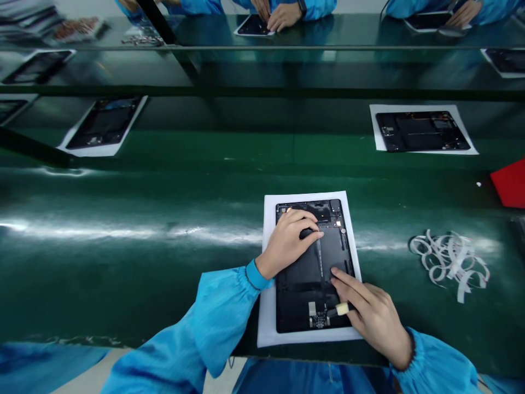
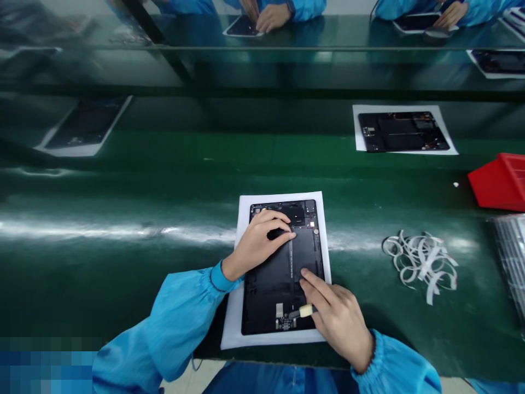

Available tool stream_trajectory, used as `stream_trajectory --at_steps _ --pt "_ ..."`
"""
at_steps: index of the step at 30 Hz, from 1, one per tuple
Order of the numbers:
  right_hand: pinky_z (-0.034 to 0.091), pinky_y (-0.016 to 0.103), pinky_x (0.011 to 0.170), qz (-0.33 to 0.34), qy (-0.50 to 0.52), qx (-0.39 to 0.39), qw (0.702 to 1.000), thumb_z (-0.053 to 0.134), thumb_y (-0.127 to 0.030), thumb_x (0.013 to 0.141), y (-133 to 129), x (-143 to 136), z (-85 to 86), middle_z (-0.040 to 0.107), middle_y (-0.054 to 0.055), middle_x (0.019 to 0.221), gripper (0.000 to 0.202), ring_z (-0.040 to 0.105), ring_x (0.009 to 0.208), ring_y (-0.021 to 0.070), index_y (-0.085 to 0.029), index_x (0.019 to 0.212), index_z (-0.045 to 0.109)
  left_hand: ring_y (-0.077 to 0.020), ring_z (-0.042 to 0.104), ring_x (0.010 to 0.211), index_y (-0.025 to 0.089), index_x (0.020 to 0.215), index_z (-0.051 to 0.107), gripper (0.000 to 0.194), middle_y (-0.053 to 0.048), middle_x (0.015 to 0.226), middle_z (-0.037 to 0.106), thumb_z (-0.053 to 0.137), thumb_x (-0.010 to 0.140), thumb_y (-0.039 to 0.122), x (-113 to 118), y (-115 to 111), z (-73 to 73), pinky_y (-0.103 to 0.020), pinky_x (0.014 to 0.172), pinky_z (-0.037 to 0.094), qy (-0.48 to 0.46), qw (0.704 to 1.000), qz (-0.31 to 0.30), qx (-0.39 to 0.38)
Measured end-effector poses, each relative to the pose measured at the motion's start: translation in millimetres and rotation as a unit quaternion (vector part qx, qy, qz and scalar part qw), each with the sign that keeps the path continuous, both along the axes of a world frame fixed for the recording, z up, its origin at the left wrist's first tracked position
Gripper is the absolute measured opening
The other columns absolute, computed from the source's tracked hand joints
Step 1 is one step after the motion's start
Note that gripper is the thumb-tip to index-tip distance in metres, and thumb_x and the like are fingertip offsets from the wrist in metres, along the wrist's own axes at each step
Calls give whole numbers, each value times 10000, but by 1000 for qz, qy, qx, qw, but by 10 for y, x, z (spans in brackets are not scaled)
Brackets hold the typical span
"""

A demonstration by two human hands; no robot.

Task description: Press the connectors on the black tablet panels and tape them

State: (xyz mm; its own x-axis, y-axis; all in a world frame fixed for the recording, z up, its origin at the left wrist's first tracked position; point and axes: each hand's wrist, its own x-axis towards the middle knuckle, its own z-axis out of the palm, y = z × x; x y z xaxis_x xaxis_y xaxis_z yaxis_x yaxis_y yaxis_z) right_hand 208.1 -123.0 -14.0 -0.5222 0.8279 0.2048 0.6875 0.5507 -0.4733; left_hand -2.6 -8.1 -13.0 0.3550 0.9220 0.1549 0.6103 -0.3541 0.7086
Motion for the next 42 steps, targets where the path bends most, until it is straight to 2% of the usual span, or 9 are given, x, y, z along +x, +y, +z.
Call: stream_trajectory --at_steps 11,14,17,23,27,30,36,39,42 --pt "528 328 702 21 -71 84 994 316 -66 912 -43 -44 128 688 126 1143 447 647 777 175 -98 1283 564 -240 574 1021 203 1021 579 234 -48 1053 655 664 847 333 -18 -15 -5 -442 995 370 49 998 -11 32" --pt "470 445 919 54 -70 98 991 325 -122 950 -67 -131 183 685 118 1154 428 620 1013 241 -96 1331 518 -256 555 1041 196 1110 535 321 -69 1076 639 637 862 372 -24 -34 -7 -438 972 384 78 995 -11 66" --pt "278 577 1099 43 -70 82 993 336 -48 918 16 -200 164 669 90 1202 491 459 1285 271 -115 1394 437 -271 538 1090 193 1174 497 387 -88 1126 613 625 868 392 -15 -50 -14 -433 965 397 73 995 2 72" --pt "105 697 1106 -4 -83 -16 996 316 5 875 481 -244 82 616 97 1288 584 212 1432 277 -135 1442 326 -207 541 1123 187 1171 486 247 -95 1164 577 501 942 279 4 -26 -5 -381 995 420 -106 987 115 42" --pt "85 688 1111 -14 -38 -10 999 325 -32 908 685 -257 16 594 76 1321 578 232 1422 269 -173 1465 258 -211 447 1267 204 1168 494 263 -106 1298 490 531 918 275 -154 -162 13 -399 1087 348 -183 958 219 12" --pt "120 616 1143 -37 27 6 999 306 -85 953 703 -242 -39 571 81 1341 524 328 1379 228 -181 1463 237 -235 356 1365 232 1262 445 399 -107 1423 408 559 898 350 -389 -504 74 -415 1110 336 -231 936 229 -134" --pt "189 532 1146 -113 101 26 988 291 -202 989 689 -261 -115 505 99 1379 439 402 1330 219 -210 1428 312 -291 312 1405 352 1371 422 598 -19 1524 349 609 825 510 -626 -1337 435 -436 1087 390 -310 784 301 -446" --pt "183 527 1146 -114 99 33 988 291 -207 990 706 -312 -138 492 96 1392 438 389 1338 228 -212 1427 320 -303 303 1408 347 1394 428 664 -22 1523 358 651 792 514 -519 -1425 568 -477 1128 314 -312 726 303 -533" --pt "187 530 1142 -118 105 34 987 292 -203 988 714 -345 -150 486 103 1394 438 389 1335 231 -207 1424 329 -313 394 1354 265 1353 494 657 -77 1431 488 687 768 493 -365 -1317 558 -464 1108 347 -319 724 311 -526"
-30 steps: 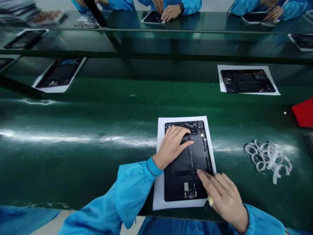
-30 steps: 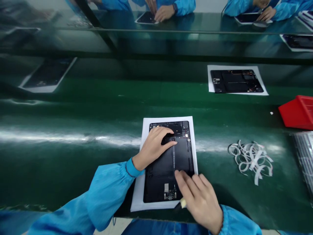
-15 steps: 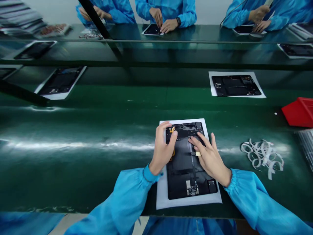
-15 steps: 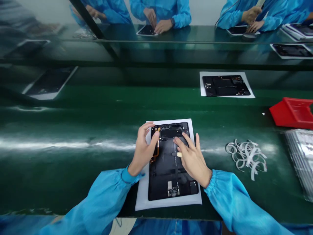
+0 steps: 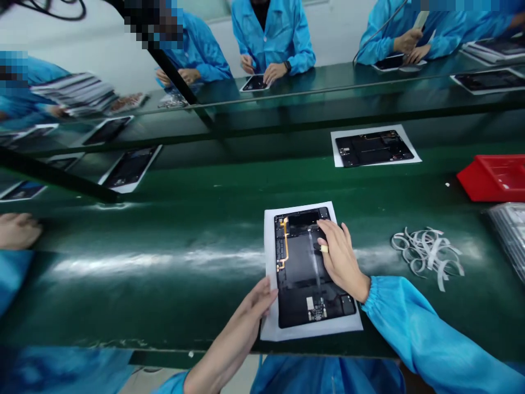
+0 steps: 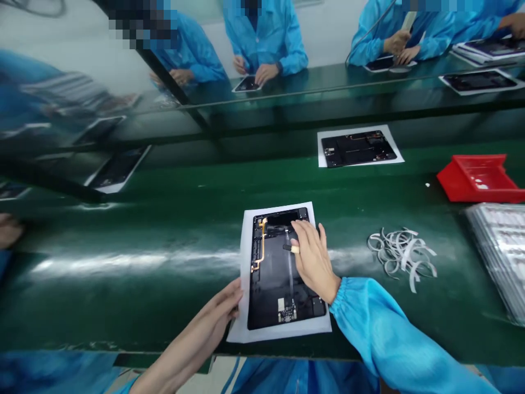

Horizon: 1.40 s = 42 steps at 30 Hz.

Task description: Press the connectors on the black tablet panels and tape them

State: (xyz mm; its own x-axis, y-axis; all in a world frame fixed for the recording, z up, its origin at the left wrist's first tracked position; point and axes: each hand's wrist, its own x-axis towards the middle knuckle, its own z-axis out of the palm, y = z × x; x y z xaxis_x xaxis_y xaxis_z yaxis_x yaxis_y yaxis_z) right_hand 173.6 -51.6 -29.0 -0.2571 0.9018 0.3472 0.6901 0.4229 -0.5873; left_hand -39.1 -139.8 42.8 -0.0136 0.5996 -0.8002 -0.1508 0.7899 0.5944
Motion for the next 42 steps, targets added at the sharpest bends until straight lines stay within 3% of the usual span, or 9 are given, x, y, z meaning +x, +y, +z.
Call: stream_trajectory --at_steps 10,14,16,20,23,29,32,35,42 --pt "211 521 1145 -59 117 39 991 309 -184 975 58 92 2 491 98 1375 405 405 1321 207 -227 1369 391 -290 511 1232 189 1226 516 527 -104 1283 582 597 815 508 16 360 -390 -380 1035 419 262 924 -78 268" --pt "214 534 1135 -81 129 39 988 311 -150 954 156 132 -54 519 93 1332 406 436 1289 208 -232 1338 412 -259 563 1127 191 1179 528 434 -79 1177 611 552 849 472 -186 1308 -364 -373 996 435 285 854 -120 419" --pt "211 544 1131 -80 124 37 988 301 -138 947 187 141 -86 517 100 1326 415 438 1283 210 -225 1339 406 -239 577 1083 175 1144 532 396 -74 1131 616 565 843 430 -298 1915 -358 -360 978 446 324 809 -66 486" --pt "206 544 1130 -65 115 38 991 290 -156 961 207 157 -128 519 98 1313 389 446 1271 210 -230 1317 428 -203 619 963 145 1148 495 347 -80 1051 633 508 875 360 -525 2926 -397 -344 883 504 351 802 -13 483" --pt "209 535 1131 -66 116 36 990 307 -163 966 204 160 -140 535 83 1291 359 461 1255 206 -247 1279 460 -237 614 1001 122 1207 464 399 -126 1086 628 525 865 320 -649 3273 -455 -392 909 488 401 788 1 467" --pt "196 536 1133 -61 122 20 991 325 -146 967 184 149 -160 553 58 1264 339 462 1249 194 -268 1239 486 -363 196 1403 125 1370 357 524 -212 1481 303 473 904 338 -524 3088 -593 -580 1115 127 546 690 18 475" --pt "185 540 1135 -51 119 17 991 322 -134 961 177 153 -177 558 58 1254 332 462 1250 193 -262 1204 508 -297 483 1201 179 1117 589 282 -137 1206 576 456 909 316 -216 2857 -687 -456 1046 332 558 663 -69 494" --pt "184 545 1133 -53 120 16 991 322 -137 958 180 160 -187 566 62 1244 314 476 1239 195 -256 1166 526 -244 603 922 215 918 649 187 -68 890 643 498 888 321 83 2651 -763 -363 882 454 559 645 -156 496" --pt "226 548 1114 -52 129 15 990 325 -159 964 196 150 -157 616 54 1176 291 512 1211 200 -263 1132 539 -333 523 1137 174 1168 594 367 -163 1183 589 464 913 404 129 2487 -804 -464 971 392 606 626 -174 459"
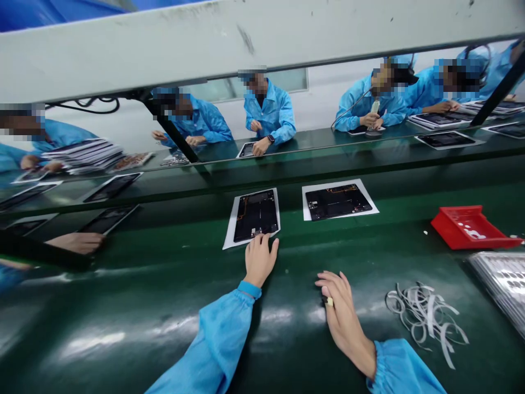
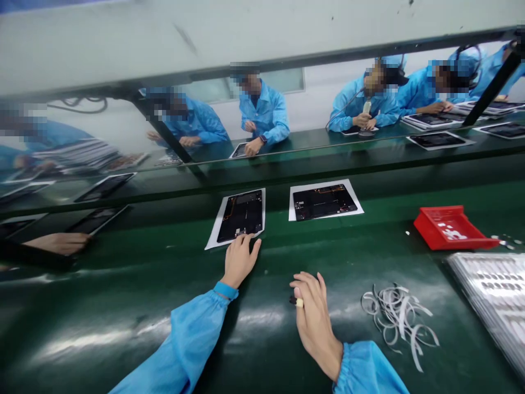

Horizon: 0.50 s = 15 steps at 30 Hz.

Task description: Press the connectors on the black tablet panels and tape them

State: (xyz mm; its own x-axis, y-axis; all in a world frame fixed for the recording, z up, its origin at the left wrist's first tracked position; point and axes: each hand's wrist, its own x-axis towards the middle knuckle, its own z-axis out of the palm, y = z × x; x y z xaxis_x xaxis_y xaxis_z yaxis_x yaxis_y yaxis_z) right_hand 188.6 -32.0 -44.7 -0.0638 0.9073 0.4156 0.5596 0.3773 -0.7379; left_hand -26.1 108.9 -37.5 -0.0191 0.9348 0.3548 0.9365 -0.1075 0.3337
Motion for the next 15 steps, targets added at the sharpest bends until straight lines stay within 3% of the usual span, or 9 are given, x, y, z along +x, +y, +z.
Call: stream_trajectory --at_steps 4,7,11,15 --pt "248 544 1104 2 6 5 1000 331 -151 957 -7 -6 24 637 52 1133 291 533 1188 204 -260 1113 551 -364 425 1267 140 1269 506 453 -203 1311 522 464 910 413 -85 -5 -37 -569 1062 269 -6 1000 23 -6" --pt "249 544 1105 6 14 6 1000 338 -140 951 -16 -14 46 641 47 1123 292 533 1187 204 -261 1109 552 -380 349 1324 125 1272 473 459 -223 1358 464 483 896 388 -107 12 11 -605 1071 223 -68 996 46 24" --pt "252 539 1106 5 19 6 1000 344 -133 948 -21 -19 55 645 35 1120 289 540 1178 198 -269 1097 552 -273 529 1151 157 1142 529 288 -152 1181 578 393 933 302 -7 222 139 -440 996 394 -145 989 24 30" --pt "275 549 1095 3 20 20 1000 344 -131 942 -16 -5 14 644 37 1130 295 550 1168 202 -273 1106 542 -220 618 988 173 1052 585 201 -96 1017 659 498 899 271 348 603 137 -354 909 459 -195 980 -12 -30"
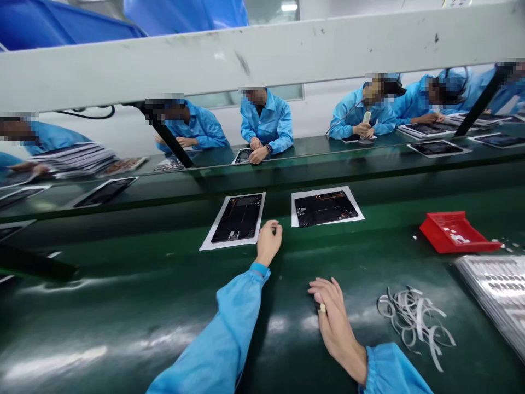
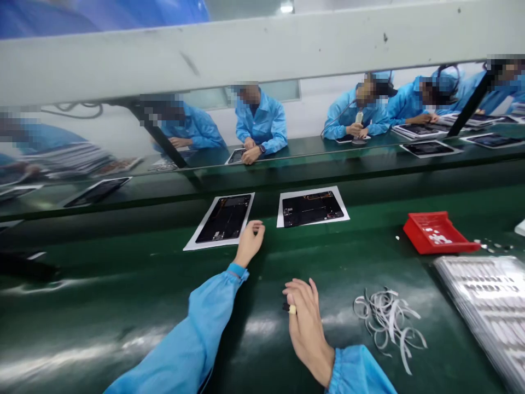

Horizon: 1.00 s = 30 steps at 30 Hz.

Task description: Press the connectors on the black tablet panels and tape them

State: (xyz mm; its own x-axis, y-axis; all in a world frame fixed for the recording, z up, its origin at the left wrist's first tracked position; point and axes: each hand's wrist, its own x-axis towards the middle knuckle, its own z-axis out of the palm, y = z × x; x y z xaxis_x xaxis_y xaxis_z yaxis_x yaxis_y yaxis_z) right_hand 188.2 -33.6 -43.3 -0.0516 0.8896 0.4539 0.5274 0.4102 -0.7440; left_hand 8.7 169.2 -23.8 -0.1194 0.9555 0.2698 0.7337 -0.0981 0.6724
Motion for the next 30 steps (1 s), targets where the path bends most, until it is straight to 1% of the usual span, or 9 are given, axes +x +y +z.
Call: stream_trajectory --at_steps 4,6,10,14,18,21,23,26,30 --pt "277 559 1103 5 -1 0 1000 342 -135 937 -1 21 -24 628 58 1163 298 539 1185 208 -265 1129 528 -303 540 1145 139 1019 620 205 -140 1089 638 604 859 266 376 315 -53 -494 997 377 -40 997 29 -60" --pt "283 555 1107 5 2 -5 1000 337 -140 936 -2 31 -17 624 61 1168 287 537 1187 207 -260 1108 532 -298 521 1170 129 1020 625 219 -125 1146 614 619 866 284 472 421 -60 -530 1009 368 -67 993 38 -90" --pt "302 552 1102 -5 21 -10 1000 318 -174 952 11 45 9 627 59 1149 251 543 1177 212 -248 1013 550 -237 576 1090 151 1103 607 257 -85 1182 599 600 900 307 481 514 -55 -466 937 472 -152 978 21 -141" --pt "487 399 963 -43 98 -30 994 318 -250 983 60 45 24 605 90 1182 258 583 1117 204 -235 1010 574 -213 622 997 135 1142 583 293 -92 1143 617 555 929 335 428 394 -38 -424 853 532 -282 945 -11 -165" --pt "533 355 879 -78 176 -47 980 345 -345 994 150 81 4 610 107 1148 285 610 1045 205 -213 1022 597 -190 661 963 125 1140 575 297 -106 1085 664 488 959 344 491 167 37 -362 838 549 -409 891 -55 -191" --pt "569 334 767 -94 228 -73 966 346 -393 995 230 155 -49 619 113 1102 332 634 908 186 -193 1096 591 -229 681 955 107 1047 620 216 -119 979 707 574 899 258 593 -19 135 -359 847 546 -466 854 -84 -216" --pt "581 334 738 -93 262 -84 957 361 -414 989 282 206 -93 588 133 1188 368 632 910 185 -190 1213 548 -269 687 953 113 994 648 174 -111 927 722 625 843 195 619 -201 201 -382 846 547 -486 836 -107 -231" --pt "581 371 791 -97 311 -72 943 398 -431 975 339 248 -147 472 153 1374 440 613 1042 210 -212 1354 446 -279 683 979 157 1009 654 219 -82 979 726 667 791 175 511 -656 268 -383 862 543 -517 808 -124 -256" --pt "547 390 862 -109 262 -17 959 353 -401 993 332 243 -122 488 142 1367 434 584 1123 213 -216 1383 398 -256 695 931 167 1095 597 394 -89 1052 712 735 727 195 157 -1584 296 -382 825 561 -533 782 -88 -309"
